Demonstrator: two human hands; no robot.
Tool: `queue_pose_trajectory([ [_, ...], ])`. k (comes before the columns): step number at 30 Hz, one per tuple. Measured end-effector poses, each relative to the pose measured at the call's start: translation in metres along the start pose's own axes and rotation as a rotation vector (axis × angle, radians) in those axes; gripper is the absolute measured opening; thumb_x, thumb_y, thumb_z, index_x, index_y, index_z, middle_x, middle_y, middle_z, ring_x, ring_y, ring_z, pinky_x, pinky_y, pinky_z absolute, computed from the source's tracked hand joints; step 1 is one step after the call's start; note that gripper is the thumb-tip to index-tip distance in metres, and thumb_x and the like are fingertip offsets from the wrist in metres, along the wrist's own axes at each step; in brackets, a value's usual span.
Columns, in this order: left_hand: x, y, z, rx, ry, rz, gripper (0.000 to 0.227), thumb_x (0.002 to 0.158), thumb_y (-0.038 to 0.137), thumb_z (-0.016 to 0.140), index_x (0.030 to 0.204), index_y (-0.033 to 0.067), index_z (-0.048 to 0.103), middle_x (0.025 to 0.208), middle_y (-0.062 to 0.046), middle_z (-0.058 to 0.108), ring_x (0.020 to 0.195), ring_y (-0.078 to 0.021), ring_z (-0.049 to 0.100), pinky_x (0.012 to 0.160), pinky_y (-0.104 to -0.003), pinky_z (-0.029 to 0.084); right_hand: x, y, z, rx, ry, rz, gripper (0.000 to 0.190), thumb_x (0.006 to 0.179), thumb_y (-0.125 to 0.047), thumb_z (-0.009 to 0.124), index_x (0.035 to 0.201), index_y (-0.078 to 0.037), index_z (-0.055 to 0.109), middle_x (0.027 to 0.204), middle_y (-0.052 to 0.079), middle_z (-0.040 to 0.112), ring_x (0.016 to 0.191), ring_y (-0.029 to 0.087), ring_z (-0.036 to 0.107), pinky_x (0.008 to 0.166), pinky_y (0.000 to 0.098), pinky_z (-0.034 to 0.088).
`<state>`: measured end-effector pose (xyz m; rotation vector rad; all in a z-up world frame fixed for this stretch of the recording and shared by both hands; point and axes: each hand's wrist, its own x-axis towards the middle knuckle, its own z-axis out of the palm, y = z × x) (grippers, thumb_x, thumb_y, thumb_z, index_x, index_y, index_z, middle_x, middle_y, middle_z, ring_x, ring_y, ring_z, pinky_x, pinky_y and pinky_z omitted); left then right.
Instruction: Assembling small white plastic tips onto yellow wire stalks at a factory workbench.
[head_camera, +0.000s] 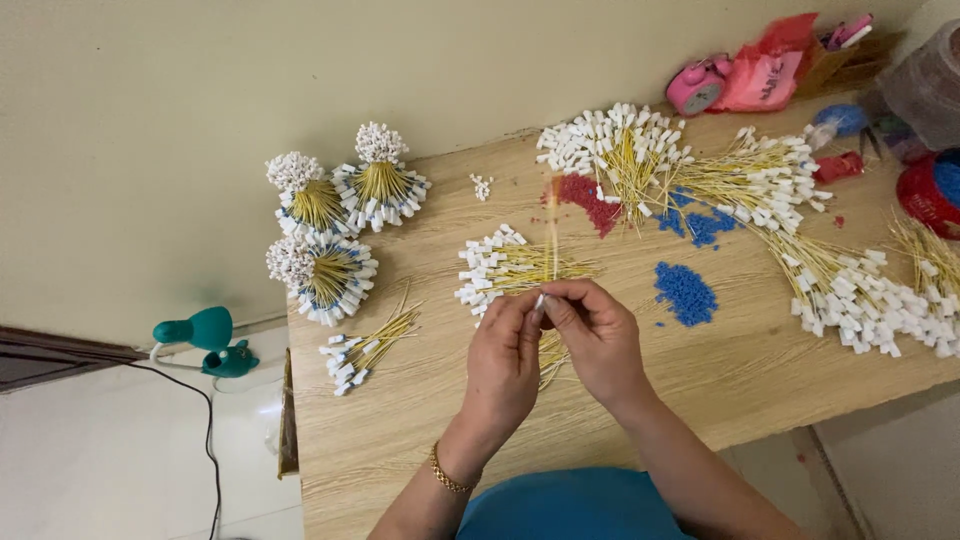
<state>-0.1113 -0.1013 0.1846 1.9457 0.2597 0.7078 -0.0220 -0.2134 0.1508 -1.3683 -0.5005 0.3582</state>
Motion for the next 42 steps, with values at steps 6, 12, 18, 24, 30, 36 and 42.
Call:
queue_pose_trajectory([
  [6,0.001,-0.006,0.001,-0.063,-0.03,-0.146,0.02,0.104,0.005,0.056,0.121,0.0021,0.067,0.089,-0.011,0.062,0.078,-0.0226,0.063,0.07,-0.035,0.054,-0.006,-0.003,0.004,-0.2,-0.039,-0.136,0.023,0.101,-0.005,0.064,0.123,-0.003,0.068,0.114,0.005,0.069,0.102,0.01,0.067,0.087,0.0249,0.056],
  [12,-0.002,-0.021,0.004,-0.024,-0.034,-0.195,0.023,0.102,0.005,0.055,0.121,0.0015,0.067,0.091,-0.013,0.064,0.079,-0.0247,0.065,0.071,-0.037,0.055,-0.008,0.003,0.008,-0.363,-0.061,-0.232,0.025,0.098,-0.003,0.066,0.123,-0.003,0.068,0.115,0.008,0.07,0.102,0.015,0.07,0.086,0.0276,0.057],
  [18,-0.02,-0.118,0.007,0.341,-0.285,-0.148,0.02,0.096,0.009,0.061,0.111,0.0036,0.073,0.098,-0.018,0.069,0.09,-0.0374,0.067,0.079,-0.046,0.054,-0.003,0.11,-0.054,-0.605,0.099,0.103,0.021,0.094,-0.009,0.069,0.115,-0.006,0.07,0.098,0.009,0.071,0.082,0.018,0.069,0.071,0.0297,0.056],
  [24,-0.075,-0.183,0.0,0.513,-0.359,-0.168,0.02,0.089,0.011,0.065,0.104,0.0074,0.078,0.097,-0.014,0.07,0.092,-0.0347,0.067,0.081,-0.046,0.054,-0.027,0.201,-0.198,-1.041,0.452,0.198,0.029,0.091,-0.02,0.073,0.113,-0.002,0.069,0.104,0.018,0.07,0.093,0.031,0.068,0.082,0.0431,0.054],
  [30,-0.062,-0.182,0.003,0.493,-0.221,-0.114,0.023,0.086,0.014,0.073,0.107,0.0057,0.077,0.1,-0.015,0.069,0.093,-0.0345,0.067,0.082,-0.045,0.055,-0.017,0.215,-0.222,-1.257,0.354,0.199,0.02,0.088,-0.024,0.076,0.1,-0.008,0.076,0.099,0.017,0.071,0.098,0.038,0.066,0.085,0.0475,0.053],
  [36,-0.007,-0.193,0.023,0.505,-0.095,-0.189,0.019,0.088,0.013,0.073,0.107,0.0106,0.076,0.104,-0.014,0.07,0.092,-0.0343,0.068,0.08,-0.045,0.056,-0.024,0.219,-0.229,-1.204,0.311,0.199,0.013,0.093,-0.022,0.073,0.1,-0.011,0.077,0.101,0.016,0.071,0.096,0.036,0.067,0.083,0.0469,0.053],
  [42,0.022,-0.249,0.034,0.659,0.049,-0.203,0.037,0.081,0.014,0.075,0.118,0.0083,0.074,0.106,-0.016,0.069,0.089,-0.0355,0.069,0.071,-0.046,0.056,-0.029,0.181,-0.188,-0.86,0.348,0.506,0.022,0.101,-0.019,0.067,0.113,0.0,0.068,0.094,0.014,0.074,0.08,0.021,0.073,0.069,0.0366,0.057],
])
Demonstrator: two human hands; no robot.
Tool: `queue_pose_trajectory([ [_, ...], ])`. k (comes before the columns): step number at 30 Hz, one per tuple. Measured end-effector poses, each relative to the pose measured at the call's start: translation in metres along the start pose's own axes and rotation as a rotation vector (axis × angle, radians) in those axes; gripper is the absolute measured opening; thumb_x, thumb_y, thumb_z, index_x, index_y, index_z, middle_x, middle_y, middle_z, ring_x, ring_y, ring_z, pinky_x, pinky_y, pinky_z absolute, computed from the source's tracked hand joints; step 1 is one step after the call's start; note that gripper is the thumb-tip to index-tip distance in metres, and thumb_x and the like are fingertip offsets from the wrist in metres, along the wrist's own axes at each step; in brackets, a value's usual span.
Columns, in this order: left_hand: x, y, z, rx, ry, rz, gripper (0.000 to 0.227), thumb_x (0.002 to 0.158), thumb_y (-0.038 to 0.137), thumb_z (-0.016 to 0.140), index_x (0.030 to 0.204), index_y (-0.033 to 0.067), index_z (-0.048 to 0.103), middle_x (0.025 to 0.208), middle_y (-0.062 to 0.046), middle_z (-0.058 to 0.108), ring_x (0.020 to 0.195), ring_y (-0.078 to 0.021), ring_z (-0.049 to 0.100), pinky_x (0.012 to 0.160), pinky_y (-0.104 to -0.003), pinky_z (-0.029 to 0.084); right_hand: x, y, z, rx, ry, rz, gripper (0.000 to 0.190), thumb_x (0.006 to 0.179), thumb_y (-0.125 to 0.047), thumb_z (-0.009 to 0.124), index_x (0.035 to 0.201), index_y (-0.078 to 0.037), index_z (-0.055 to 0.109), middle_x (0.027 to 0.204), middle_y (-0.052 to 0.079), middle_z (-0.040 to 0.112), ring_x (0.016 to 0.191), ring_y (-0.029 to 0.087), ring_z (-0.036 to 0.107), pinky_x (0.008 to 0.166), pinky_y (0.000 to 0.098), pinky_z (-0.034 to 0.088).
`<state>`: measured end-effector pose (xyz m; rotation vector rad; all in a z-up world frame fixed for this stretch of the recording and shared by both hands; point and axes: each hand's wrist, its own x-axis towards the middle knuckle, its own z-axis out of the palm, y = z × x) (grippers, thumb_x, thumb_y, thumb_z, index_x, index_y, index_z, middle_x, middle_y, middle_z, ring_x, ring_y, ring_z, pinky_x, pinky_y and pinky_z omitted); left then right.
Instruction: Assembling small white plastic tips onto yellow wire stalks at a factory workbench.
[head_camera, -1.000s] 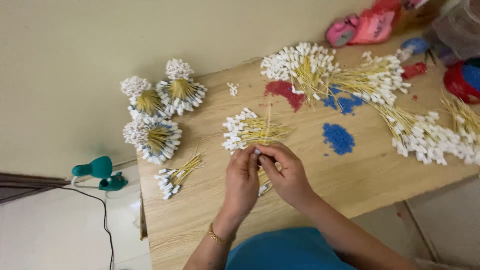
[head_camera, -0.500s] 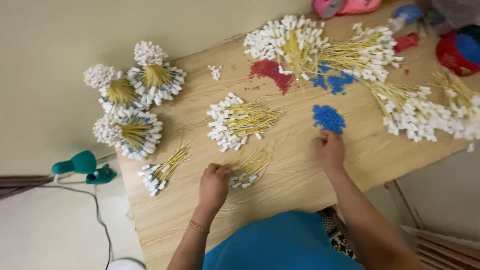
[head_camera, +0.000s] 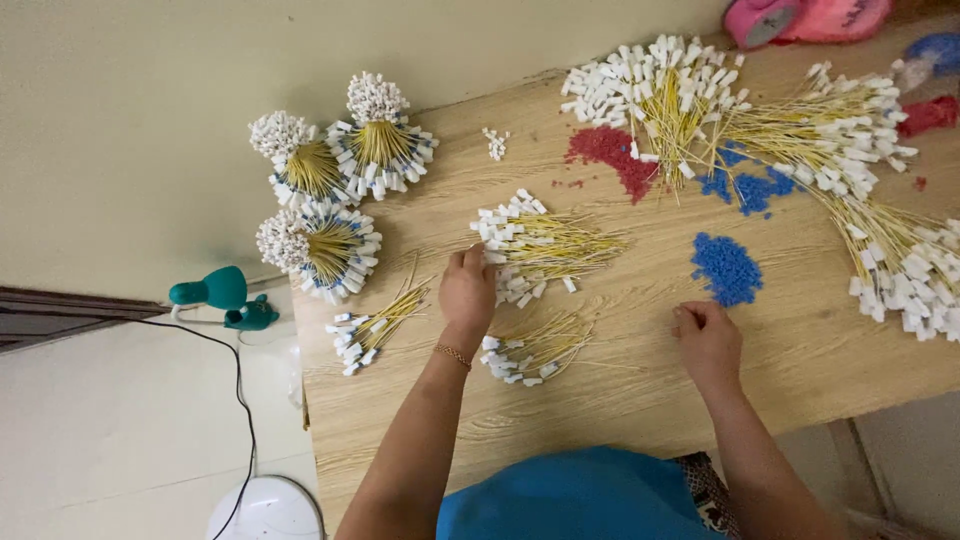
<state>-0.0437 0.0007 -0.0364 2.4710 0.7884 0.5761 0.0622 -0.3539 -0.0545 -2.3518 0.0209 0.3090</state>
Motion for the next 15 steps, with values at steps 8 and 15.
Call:
queue_pose_trajectory([
  [8,0.0,0.005,-0.015,-0.039,0.043,0.134,0.021,0.081,0.015,0.077,0.101,0.0158,0.079,0.097,-0.007,0.074,0.084,-0.0287,0.071,0.072,-0.042,0.057,0.001,-0.041,0.025,0.606,-0.127,-0.037,0.02,0.103,-0.009,0.061,0.118,0.004,0.064,0.093,0.011,0.07,0.075,0.016,0.069,0.066,0.0314,0.06],
  [15,0.003,0.002,-0.002,0.011,-0.029,0.136,0.01,0.08,0.017,0.079,0.091,0.0148,0.078,0.093,-0.008,0.074,0.084,-0.0296,0.07,0.075,-0.044,0.056,-0.027,-0.119,0.024,0.811,-0.305,-0.056,0.019,0.101,-0.009,0.06,0.116,0.002,0.065,0.096,0.012,0.072,0.079,0.017,0.071,0.072,0.0338,0.063],
])
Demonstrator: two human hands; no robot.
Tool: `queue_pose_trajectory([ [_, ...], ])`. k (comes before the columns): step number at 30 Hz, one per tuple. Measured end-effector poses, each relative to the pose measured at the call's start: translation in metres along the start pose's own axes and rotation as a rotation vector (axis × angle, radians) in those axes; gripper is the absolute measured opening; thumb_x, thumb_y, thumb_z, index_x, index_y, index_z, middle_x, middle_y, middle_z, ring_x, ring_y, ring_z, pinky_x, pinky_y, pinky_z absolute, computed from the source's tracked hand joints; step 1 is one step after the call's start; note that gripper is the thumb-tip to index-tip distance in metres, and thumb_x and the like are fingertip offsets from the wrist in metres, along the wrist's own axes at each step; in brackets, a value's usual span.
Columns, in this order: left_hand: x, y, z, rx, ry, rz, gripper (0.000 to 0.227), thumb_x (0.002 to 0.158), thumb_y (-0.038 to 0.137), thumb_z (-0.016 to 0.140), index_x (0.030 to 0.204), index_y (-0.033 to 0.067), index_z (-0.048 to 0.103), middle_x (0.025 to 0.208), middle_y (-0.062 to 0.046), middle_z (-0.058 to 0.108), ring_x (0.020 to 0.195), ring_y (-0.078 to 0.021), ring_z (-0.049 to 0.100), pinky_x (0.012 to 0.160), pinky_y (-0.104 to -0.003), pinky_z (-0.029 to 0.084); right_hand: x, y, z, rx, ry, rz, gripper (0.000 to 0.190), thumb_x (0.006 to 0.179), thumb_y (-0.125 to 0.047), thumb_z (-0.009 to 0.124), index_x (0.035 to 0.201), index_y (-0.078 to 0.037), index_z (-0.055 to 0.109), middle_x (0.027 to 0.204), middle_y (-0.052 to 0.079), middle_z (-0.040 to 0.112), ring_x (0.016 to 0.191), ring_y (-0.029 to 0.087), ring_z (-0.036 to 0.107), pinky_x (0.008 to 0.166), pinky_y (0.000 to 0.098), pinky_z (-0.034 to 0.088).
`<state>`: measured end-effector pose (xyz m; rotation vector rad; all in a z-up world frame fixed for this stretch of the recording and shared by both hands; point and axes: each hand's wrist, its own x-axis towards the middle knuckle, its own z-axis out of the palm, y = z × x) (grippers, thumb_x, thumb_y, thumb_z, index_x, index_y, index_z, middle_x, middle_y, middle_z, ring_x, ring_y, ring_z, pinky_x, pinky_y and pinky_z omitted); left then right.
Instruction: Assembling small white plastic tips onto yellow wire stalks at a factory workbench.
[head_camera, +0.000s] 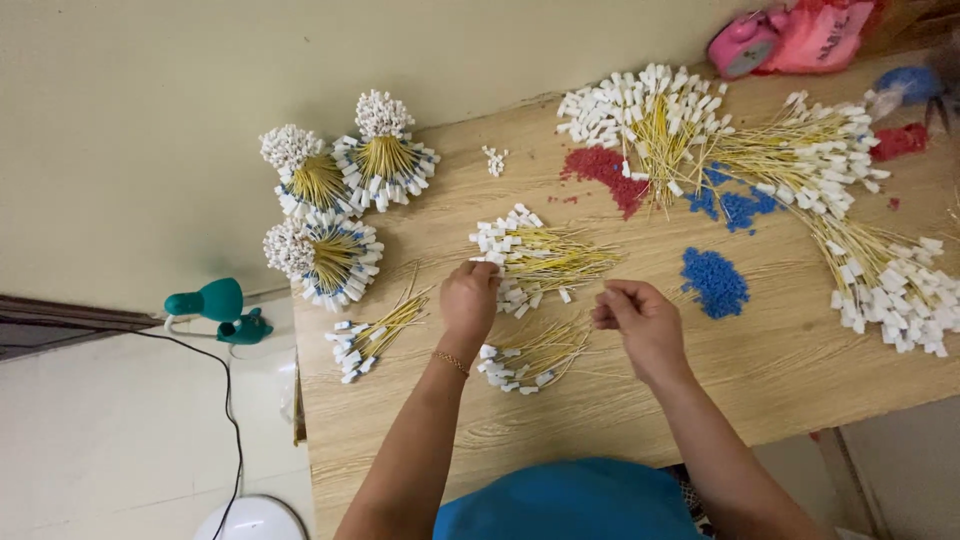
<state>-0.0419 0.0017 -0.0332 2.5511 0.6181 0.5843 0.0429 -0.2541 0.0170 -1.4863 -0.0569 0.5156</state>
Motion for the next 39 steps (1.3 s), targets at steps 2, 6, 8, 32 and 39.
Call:
queue_pose_trajectory([
  [2,-0.004,0.009,-0.012,-0.096,-0.036,-0.078,0.01,0.087,0.017,0.077,0.096,0.0128,0.077,0.093,-0.008,0.075,0.083,-0.0269,0.071,0.075,-0.042,0.056,-0.008,-0.017,0.015,0.064,-0.058,0.0,0.019,0.101,-0.008,0.06,0.117,0.0,0.065,0.097,0.011,0.073,0.082,0.017,0.071,0.074,0.0338,0.063],
  [6,-0.026,0.016,-0.016,-0.783,-0.206,-0.416,0.021,0.094,0.018,0.075,0.109,0.0037,0.072,0.096,-0.006,0.077,0.085,-0.0129,0.071,0.076,-0.03,0.059,-0.023,-0.046,0.044,0.101,-0.185,-0.028,0.017,0.101,-0.008,0.059,0.116,-0.001,0.066,0.099,0.009,0.074,0.084,0.017,0.071,0.076,0.0346,0.063],
  [8,-0.03,0.046,-0.049,-1.029,-0.271,-0.562,0.026,0.093,0.016,0.074,0.117,0.0053,0.072,0.097,-0.004,0.075,0.083,-0.0114,0.067,0.073,-0.028,0.055,-0.027,-0.051,0.052,0.001,-0.222,-0.076,0.016,0.102,-0.008,0.06,0.115,-0.001,0.066,0.096,0.009,0.073,0.084,0.015,0.071,0.077,0.0324,0.063],
  [32,-0.054,0.133,-0.121,-1.349,-0.196,-0.411,0.024,0.093,-0.002,0.07,0.117,-0.0018,0.072,0.103,-0.007,0.075,0.095,-0.011,0.069,0.085,-0.026,0.06,-0.093,-0.111,0.076,-0.367,-0.196,-0.66,0.026,0.1,0.001,0.059,0.124,-0.005,0.068,0.118,0.009,0.063,0.106,0.017,0.066,0.088,0.0278,0.056],
  [39,-0.059,0.113,-0.093,-1.304,-0.184,-0.455,0.023,0.095,0.002,0.07,0.118,-0.0042,0.072,0.103,-0.007,0.075,0.092,-0.011,0.069,0.082,-0.026,0.059,-0.084,-0.079,0.075,-0.377,-0.173,-0.692,0.032,0.098,0.007,0.058,0.127,-0.005,0.067,0.119,0.009,0.064,0.108,0.017,0.066,0.087,0.0282,0.056],
])
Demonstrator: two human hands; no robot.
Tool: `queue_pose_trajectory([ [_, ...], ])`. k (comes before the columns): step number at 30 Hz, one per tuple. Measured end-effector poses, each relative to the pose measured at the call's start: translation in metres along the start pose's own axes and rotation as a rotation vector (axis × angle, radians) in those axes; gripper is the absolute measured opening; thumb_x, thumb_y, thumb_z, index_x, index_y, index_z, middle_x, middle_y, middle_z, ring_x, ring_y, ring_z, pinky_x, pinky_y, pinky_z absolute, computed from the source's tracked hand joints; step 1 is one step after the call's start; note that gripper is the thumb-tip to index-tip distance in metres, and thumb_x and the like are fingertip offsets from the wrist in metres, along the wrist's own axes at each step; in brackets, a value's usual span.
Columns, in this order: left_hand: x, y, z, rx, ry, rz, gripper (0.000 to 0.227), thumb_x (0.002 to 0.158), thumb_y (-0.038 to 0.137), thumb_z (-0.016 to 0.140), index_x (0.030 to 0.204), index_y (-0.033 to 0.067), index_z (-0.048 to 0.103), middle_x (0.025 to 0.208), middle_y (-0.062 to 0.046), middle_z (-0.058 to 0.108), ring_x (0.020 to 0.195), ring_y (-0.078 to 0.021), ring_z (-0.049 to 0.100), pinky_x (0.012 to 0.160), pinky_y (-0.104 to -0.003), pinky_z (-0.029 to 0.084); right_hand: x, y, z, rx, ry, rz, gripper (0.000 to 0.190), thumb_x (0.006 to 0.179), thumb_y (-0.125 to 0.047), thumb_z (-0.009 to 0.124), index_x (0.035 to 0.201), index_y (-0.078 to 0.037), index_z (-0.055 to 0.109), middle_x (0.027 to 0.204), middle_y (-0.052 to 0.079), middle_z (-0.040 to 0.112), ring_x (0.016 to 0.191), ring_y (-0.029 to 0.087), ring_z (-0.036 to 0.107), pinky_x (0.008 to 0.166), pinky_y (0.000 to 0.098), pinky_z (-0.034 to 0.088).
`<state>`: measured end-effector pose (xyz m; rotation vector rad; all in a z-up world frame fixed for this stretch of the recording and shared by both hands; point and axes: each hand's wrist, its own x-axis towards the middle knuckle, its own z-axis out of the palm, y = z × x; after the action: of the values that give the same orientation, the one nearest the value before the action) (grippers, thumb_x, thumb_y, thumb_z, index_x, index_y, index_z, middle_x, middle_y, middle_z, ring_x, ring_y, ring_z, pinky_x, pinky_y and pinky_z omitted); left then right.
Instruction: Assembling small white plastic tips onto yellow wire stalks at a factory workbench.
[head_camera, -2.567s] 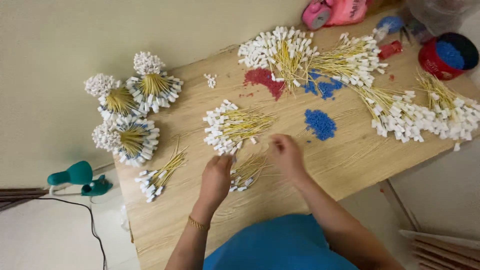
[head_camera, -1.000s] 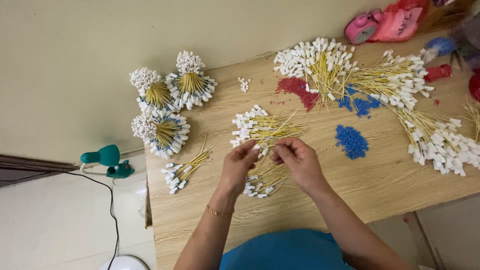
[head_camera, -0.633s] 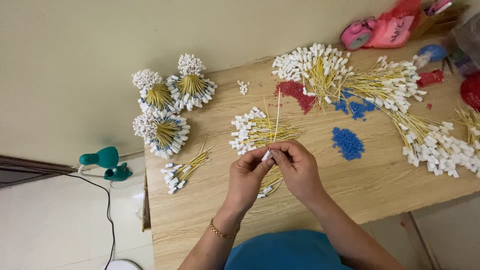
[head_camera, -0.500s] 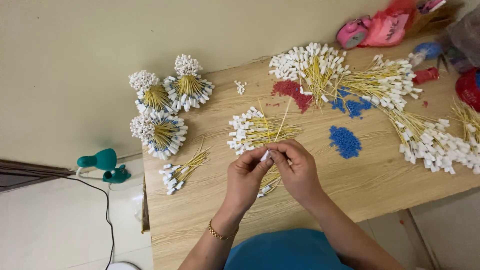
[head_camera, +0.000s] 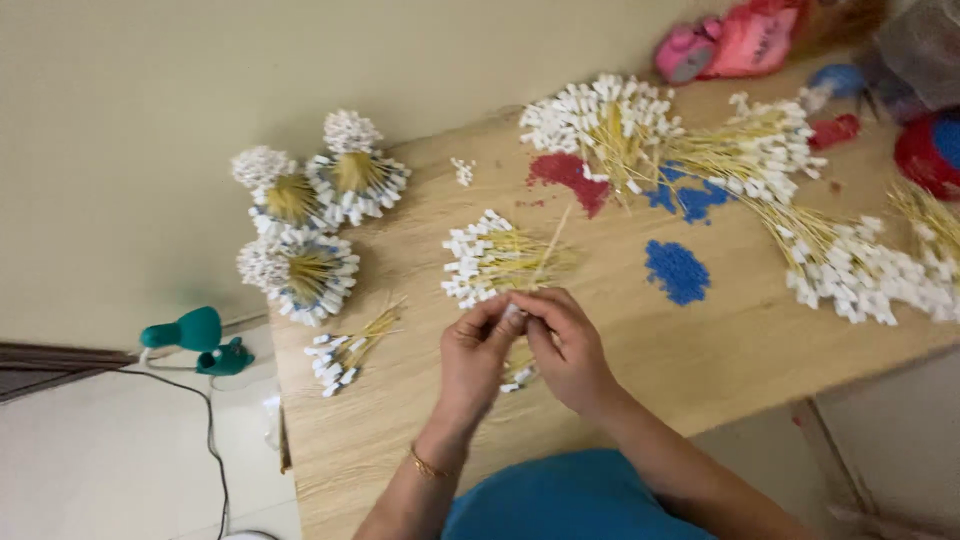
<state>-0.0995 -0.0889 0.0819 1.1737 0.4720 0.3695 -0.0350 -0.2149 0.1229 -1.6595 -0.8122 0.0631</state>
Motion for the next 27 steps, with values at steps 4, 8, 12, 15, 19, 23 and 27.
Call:
queue_pose_trajectory([
  [4,0.017,-0.019,-0.028,0.352,-0.07,-0.021,0.024,0.092,0.008,0.073,0.115,0.0006,0.075,0.099,-0.007,0.077,0.088,-0.0116,0.069,0.079,-0.028,0.058,-0.011,0.07,-0.012,-0.039,-0.167,0.235,0.032,0.096,0.004,0.059,0.124,-0.005,0.069,0.114,0.01,0.064,0.094,0.016,0.068,0.077,0.0291,0.057],
  [8,0.012,-0.039,-0.063,0.98,-0.082,0.021,0.025,0.087,0.017,0.076,0.112,0.0112,0.079,0.094,-0.015,0.073,0.081,-0.0253,0.069,0.075,-0.036,0.057,-0.035,0.193,-0.058,-0.343,0.162,0.422,0.019,0.095,-0.008,0.067,0.113,-0.004,0.068,0.1,0.013,0.069,0.085,0.022,0.07,0.073,0.0327,0.057],
  [12,0.007,-0.051,-0.084,1.058,-0.057,-0.023,0.028,0.08,0.018,0.078,0.107,0.0104,0.078,0.103,-0.015,0.073,0.084,-0.0296,0.071,0.075,-0.04,0.058,-0.048,0.256,-0.116,-0.691,0.301,0.576,0.022,0.093,-0.022,0.073,0.106,-0.004,0.072,0.093,0.017,0.074,0.084,0.031,0.072,0.076,0.0403,0.056],
  [15,0.017,-0.052,-0.087,1.118,-0.018,0.097,0.025,0.082,0.017,0.079,0.105,0.0079,0.079,0.101,-0.019,0.072,0.089,-0.0342,0.069,0.081,-0.043,0.055,-0.043,0.271,-0.132,-0.743,0.289,0.652,0.026,0.095,-0.029,0.072,0.105,-0.004,0.075,0.098,0.018,0.076,0.09,0.034,0.073,0.081,0.0436,0.056],
  [19,0.046,-0.069,-0.097,1.12,0.054,0.252,0.023,0.084,0.01,0.073,0.106,0.008,0.079,0.104,-0.017,0.073,0.095,-0.0353,0.07,0.087,-0.044,0.056,-0.025,0.257,-0.127,-0.796,0.24,0.714,0.029,0.093,-0.033,0.072,0.104,-0.007,0.076,0.098,0.018,0.076,0.091,0.037,0.072,0.08,0.0471,0.056],
  [23,0.079,-0.061,-0.093,1.103,0.167,0.303,0.024,0.084,0.01,0.074,0.107,0.0076,0.078,0.105,-0.016,0.071,0.095,-0.0342,0.069,0.086,-0.044,0.055,-0.028,0.273,-0.131,-0.913,0.17,0.724,0.03,0.095,-0.037,0.071,0.103,-0.008,0.076,0.097,0.017,0.075,0.09,0.039,0.071,0.078,0.0511,0.054],
  [27,0.102,-0.063,-0.088,1.18,0.206,0.338,0.027,0.077,0.016,0.081,0.103,0.0097,0.078,0.107,-0.014,0.071,0.098,-0.0349,0.067,0.085,-0.044,0.055,-0.042,0.275,-0.128,-0.842,0.177,0.56,0.026,0.099,-0.031,0.071,0.104,-0.005,0.074,0.097,0.018,0.075,0.089,0.036,0.072,0.079,0.0469,0.056],
])
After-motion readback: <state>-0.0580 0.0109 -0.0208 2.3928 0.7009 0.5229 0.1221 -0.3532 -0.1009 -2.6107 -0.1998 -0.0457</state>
